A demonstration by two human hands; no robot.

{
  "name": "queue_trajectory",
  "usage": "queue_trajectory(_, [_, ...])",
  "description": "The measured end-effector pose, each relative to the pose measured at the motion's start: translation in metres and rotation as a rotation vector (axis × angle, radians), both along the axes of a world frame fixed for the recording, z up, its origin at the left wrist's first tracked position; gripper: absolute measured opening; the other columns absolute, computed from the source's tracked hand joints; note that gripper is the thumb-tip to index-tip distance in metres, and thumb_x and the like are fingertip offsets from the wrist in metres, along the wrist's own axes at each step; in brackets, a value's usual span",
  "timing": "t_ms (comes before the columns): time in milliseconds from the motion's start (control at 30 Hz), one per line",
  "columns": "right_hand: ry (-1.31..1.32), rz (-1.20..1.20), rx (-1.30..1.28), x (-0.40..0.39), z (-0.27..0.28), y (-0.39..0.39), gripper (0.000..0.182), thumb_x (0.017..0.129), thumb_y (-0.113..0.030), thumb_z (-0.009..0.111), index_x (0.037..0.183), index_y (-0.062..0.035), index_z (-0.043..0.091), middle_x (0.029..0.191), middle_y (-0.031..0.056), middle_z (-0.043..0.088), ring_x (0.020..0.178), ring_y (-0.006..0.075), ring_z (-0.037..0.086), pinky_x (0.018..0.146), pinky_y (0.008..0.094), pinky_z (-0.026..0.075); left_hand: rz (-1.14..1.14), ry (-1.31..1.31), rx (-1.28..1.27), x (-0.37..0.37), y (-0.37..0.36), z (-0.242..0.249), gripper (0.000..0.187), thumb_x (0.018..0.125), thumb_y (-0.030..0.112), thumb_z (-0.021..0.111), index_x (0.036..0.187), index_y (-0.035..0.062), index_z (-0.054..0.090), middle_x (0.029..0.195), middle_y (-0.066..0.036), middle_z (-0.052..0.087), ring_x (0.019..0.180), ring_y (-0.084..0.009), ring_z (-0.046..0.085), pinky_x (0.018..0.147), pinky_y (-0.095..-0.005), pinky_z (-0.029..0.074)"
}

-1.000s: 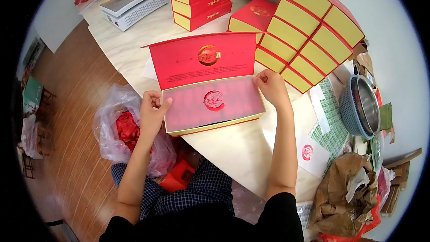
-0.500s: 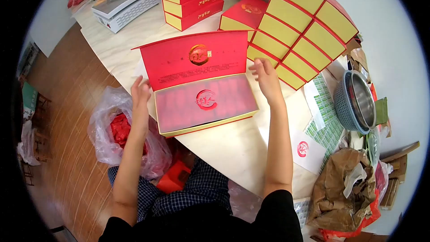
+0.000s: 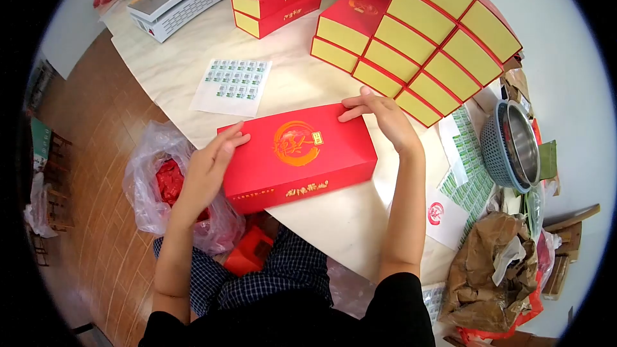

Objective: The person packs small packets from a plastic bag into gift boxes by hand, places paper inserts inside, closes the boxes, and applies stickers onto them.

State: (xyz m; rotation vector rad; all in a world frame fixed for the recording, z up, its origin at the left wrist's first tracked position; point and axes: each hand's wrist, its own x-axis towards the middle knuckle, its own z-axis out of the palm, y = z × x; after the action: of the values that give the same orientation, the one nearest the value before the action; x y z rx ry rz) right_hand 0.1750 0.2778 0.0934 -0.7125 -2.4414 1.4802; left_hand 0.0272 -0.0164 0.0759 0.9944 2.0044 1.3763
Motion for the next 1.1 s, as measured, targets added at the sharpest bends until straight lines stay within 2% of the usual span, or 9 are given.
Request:
queue_trajectory(33, [-0.004,-0.001,0.000,-0.001,-0.001,-0.002,0.062,0.102,-0.041,0.028,0.090,0.0010,0.073,0.111,0.0124,0.067,0.115,0.0238,0.052,0.110,0.0362,0.026,-0.001,-0.004,0.000,0.005,0.001,-0.003,0.050,0.096,0.035,0.048,0.133,0.0007,0.048,0.132,-0.020,0.053,0.123,-0.0252,0.051,0.108,-0.0372,0.031])
queue_trajectory(200, [0.012,-0.002,0.015,-0.005,-0.006,-0.006,0.050,0.099,-0.034,0.041,0.085,0.0010,0.073,0.117,0.0131,0.064,0.114,0.0238,0.054,0.105,0.0341,0.031,-0.082,0.974,-0.296,0.040,0.009,-0.025,0.075,0.085,0.048,0.059,0.143,0.0065,0.035,0.146,-0.023,0.033,0.137,-0.0387,0.029,0.112,-0.0547,0.017])
queue_trajectory(233, [0.010,-0.002,0.015,-0.005,-0.006,-0.008,0.050,0.099,-0.034,0.041,0.085,0.0010,0.073,0.117,0.0131,0.064,0.114,0.0238,0.054,0.105,0.0341,0.031,-0.080,0.935,-0.333,0.043,0.011,-0.029,0.079,0.083,0.049,0.061,0.145,0.0082,0.033,0.150,-0.023,0.023,0.140,-0.0399,0.020,0.111,-0.0580,0.013])
queue_trajectory(433, [0.108,-0.048,-0.003,-0.008,-0.019,-0.011,0.046,0.099,-0.031,0.043,0.083,0.0018,0.071,0.115,0.0115,0.065,0.109,0.0215,0.056,0.099,0.0306,0.036,-0.071,0.994,-0.343,0.046,0.011,-0.031,0.083,0.076,0.038,0.071,0.145,0.0122,0.033,0.150,-0.020,0.026,0.139,-0.0390,0.023,0.111,-0.0565,0.016])
queue_trajectory(567, [0.151,-0.131,0.151,-0.016,-0.033,-0.021,0.032,0.097,-0.024,0.047,0.096,0.0022,0.066,0.092,0.0097,0.064,0.087,0.0189,0.059,0.083,0.0301,0.043,-0.081,0.979,-0.308,0.046,0.007,-0.030,0.089,0.070,0.027,0.077,0.146,0.0142,0.032,0.150,-0.018,0.026,0.139,-0.0385,0.023,0.112,-0.0556,0.017])
queue_trajectory(633, [0.170,-0.231,0.344,-0.027,-0.040,-0.035,0.024,0.094,-0.018,0.052,0.101,0.0012,0.064,0.074,0.0104,0.058,0.076,0.0214,0.058,0.072,0.0333,0.046,-0.133,0.862,-0.147,0.036,0.002,-0.030,0.073,0.078,0.025,0.071,0.142,0.0115,0.038,0.148,-0.018,0.032,0.138,-0.0363,0.027,0.112,-0.0523,0.019])
queue_trajectory(733, [0.263,-0.222,0.835,-0.036,-0.045,-0.053,0.018,0.087,-0.008,0.059,0.104,-0.0006,0.062,0.080,0.0137,0.058,0.084,0.0268,0.056,0.073,0.0357,0.046,-0.080,0.283,0.224,0.009,-0.010,-0.023,0.046,0.089,0.021,0.060,0.131,0.0066,0.050,0.135,-0.016,0.049,0.129,-0.0295,0.042,0.109,-0.0411,0.030])
queue_trajectory(900, [0.406,-0.082,0.749,-0.074,-0.037,-0.069,0.020,0.086,-0.005,0.059,0.105,-0.0013,0.061,0.090,0.0152,0.059,0.087,0.0291,0.058,0.077,0.0371,0.047,0.393,0.380,0.249,-0.075,-0.003,-0.061,0.036,0.090,0.020,0.059,0.120,0.0018,0.055,0.117,-0.016,0.057,0.113,-0.0283,0.054,0.097,-0.0368,0.040])
queue_trajectory(1100, [0.390,0.271,0.772,-0.183,-0.030,-0.090,0.016,0.081,-0.006,0.062,0.096,-0.0021,0.065,0.097,0.0143,0.063,0.093,0.0302,0.060,0.079,0.0403,0.050,0.554,0.709,-0.176,-0.132,0.049,-0.115,0.061,0.085,0.034,0.063,0.132,-0.0026,0.046,0.139,-0.021,0.044,0.134,-0.0344,0.035,0.112,-0.0448,0.024])
